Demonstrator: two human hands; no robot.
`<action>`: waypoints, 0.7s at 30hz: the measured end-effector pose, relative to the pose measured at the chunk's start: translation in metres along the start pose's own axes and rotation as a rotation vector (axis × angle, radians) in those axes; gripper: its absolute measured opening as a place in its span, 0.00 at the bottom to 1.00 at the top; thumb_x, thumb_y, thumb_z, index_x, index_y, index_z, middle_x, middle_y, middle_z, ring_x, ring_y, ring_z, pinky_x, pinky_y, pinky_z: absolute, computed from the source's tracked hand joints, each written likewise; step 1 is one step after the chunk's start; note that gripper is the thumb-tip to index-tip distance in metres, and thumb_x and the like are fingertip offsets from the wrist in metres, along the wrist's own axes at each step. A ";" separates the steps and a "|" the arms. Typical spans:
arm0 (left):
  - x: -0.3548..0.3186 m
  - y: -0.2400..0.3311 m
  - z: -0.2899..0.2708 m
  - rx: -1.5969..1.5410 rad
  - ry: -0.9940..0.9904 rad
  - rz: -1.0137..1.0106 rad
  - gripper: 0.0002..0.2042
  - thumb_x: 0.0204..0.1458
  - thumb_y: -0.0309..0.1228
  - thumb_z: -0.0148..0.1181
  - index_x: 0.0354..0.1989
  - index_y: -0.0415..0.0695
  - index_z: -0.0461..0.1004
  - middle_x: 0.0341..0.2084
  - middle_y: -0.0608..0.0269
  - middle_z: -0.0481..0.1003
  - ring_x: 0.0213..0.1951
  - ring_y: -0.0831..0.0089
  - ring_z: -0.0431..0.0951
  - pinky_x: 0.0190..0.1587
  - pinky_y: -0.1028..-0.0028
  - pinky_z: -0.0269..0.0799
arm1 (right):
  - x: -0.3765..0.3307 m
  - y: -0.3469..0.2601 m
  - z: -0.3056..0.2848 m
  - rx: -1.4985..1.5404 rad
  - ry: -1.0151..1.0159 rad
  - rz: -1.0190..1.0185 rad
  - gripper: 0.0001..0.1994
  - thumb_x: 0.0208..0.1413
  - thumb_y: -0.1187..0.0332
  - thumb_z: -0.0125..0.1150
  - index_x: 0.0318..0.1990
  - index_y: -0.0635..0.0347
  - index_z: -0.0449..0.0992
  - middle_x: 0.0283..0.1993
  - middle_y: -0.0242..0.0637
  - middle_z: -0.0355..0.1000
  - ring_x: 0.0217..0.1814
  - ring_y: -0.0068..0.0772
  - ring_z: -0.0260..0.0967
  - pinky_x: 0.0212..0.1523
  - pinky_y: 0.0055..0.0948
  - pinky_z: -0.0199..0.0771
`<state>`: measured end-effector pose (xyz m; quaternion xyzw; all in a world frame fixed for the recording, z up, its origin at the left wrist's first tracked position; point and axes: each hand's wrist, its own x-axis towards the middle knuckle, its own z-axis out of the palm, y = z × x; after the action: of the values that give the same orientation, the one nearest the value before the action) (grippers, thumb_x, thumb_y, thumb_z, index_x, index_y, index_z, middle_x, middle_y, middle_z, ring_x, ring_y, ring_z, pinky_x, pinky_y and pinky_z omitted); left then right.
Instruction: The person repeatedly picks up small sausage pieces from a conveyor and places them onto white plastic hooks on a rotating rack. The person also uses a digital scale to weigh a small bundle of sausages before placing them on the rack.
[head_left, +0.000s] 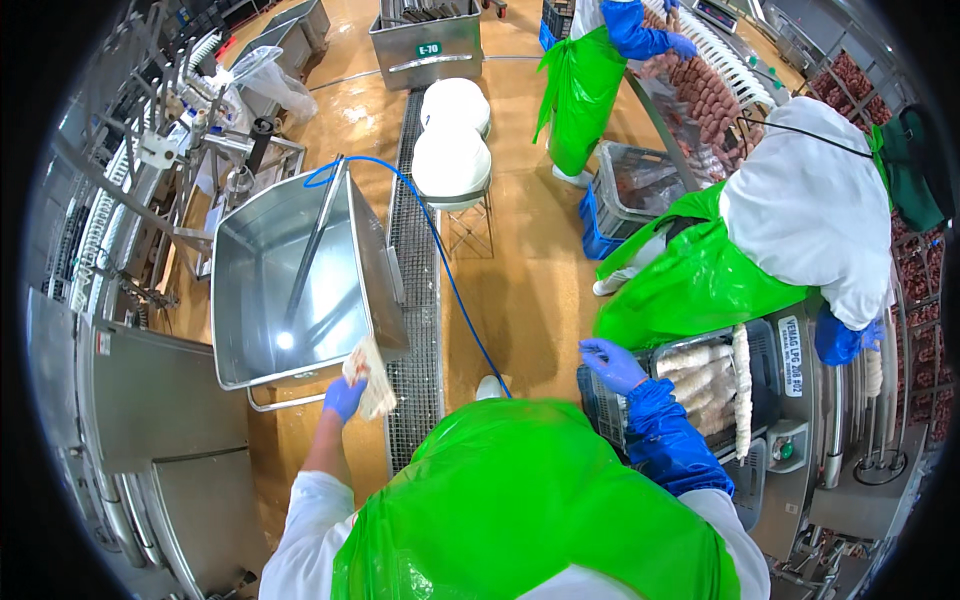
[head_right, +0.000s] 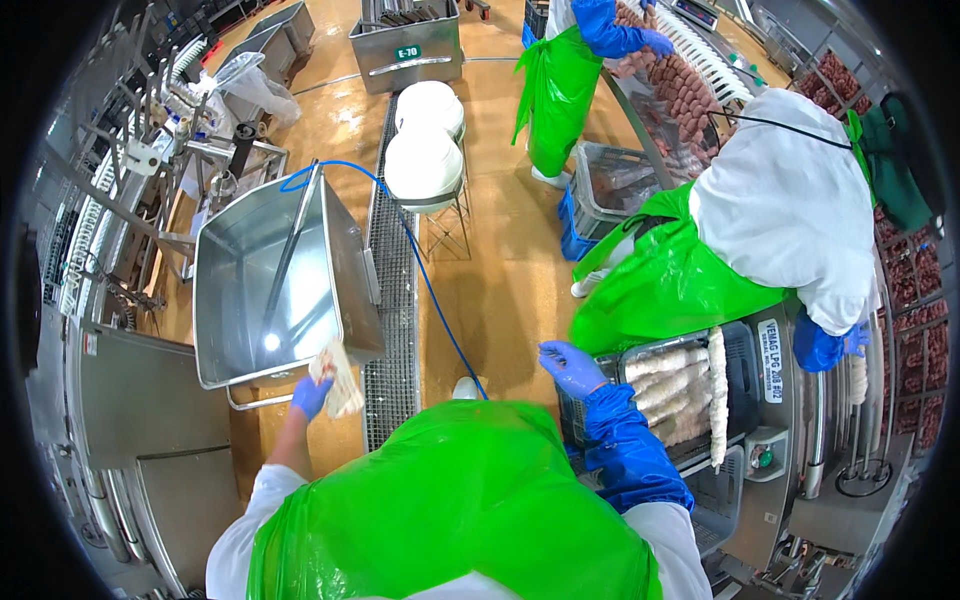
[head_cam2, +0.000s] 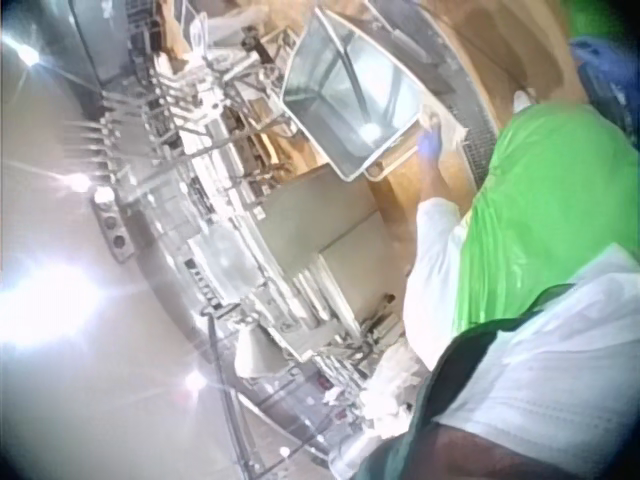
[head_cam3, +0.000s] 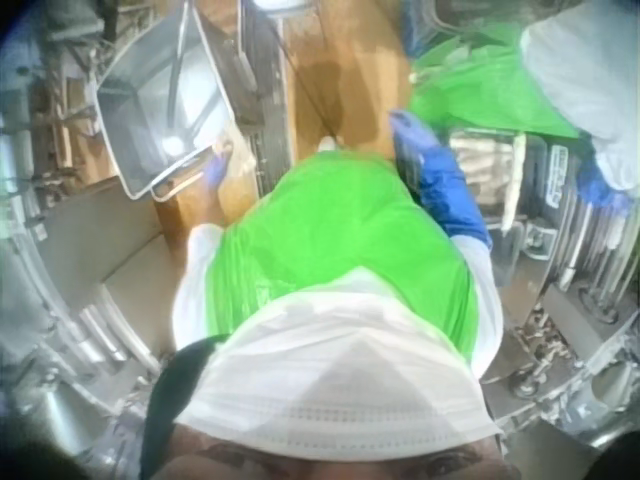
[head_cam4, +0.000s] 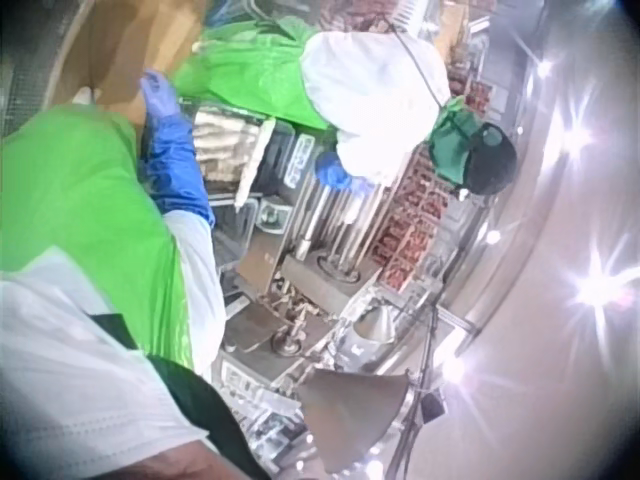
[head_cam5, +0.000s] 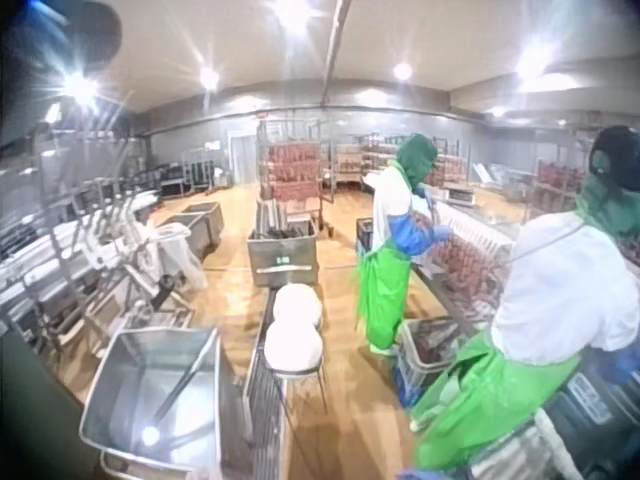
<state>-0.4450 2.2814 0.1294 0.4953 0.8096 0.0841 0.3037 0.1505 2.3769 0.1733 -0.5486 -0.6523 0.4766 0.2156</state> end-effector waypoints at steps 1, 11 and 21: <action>0.037 0.025 -0.009 0.025 0.003 0.021 0.26 0.54 0.47 0.59 0.50 0.35 0.77 0.42 0.42 0.80 0.47 0.53 0.81 0.49 0.61 0.73 | 0.014 0.001 -0.007 0.031 0.022 0.012 0.19 0.62 0.61 0.60 0.55 0.63 0.74 0.52 0.43 0.77 0.52 0.34 0.75 0.54 0.32 0.74; 0.333 0.330 -0.055 -0.697 0.206 0.369 0.18 0.57 0.35 0.60 0.52 0.35 0.76 0.44 0.56 0.81 0.44 0.72 0.79 0.49 0.70 0.73 | 0.198 0.017 -0.100 0.395 0.141 0.073 0.17 0.65 0.63 0.58 0.55 0.64 0.73 0.49 0.40 0.78 0.49 0.30 0.77 0.48 0.26 0.74; 0.505 0.459 -0.022 -0.633 0.410 0.179 0.19 0.60 0.40 0.58 0.52 0.40 0.77 0.44 0.52 0.80 0.45 0.63 0.80 0.47 0.66 0.73 | 0.511 0.069 -0.213 0.413 0.117 0.097 0.16 0.64 0.62 0.59 0.51 0.65 0.74 0.42 0.36 0.76 0.38 0.25 0.74 0.42 0.25 0.74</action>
<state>-0.2771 2.9426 0.1413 0.4187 0.7411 0.4532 0.2647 0.2011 2.9263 0.0874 -0.5502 -0.4999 0.5773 0.3378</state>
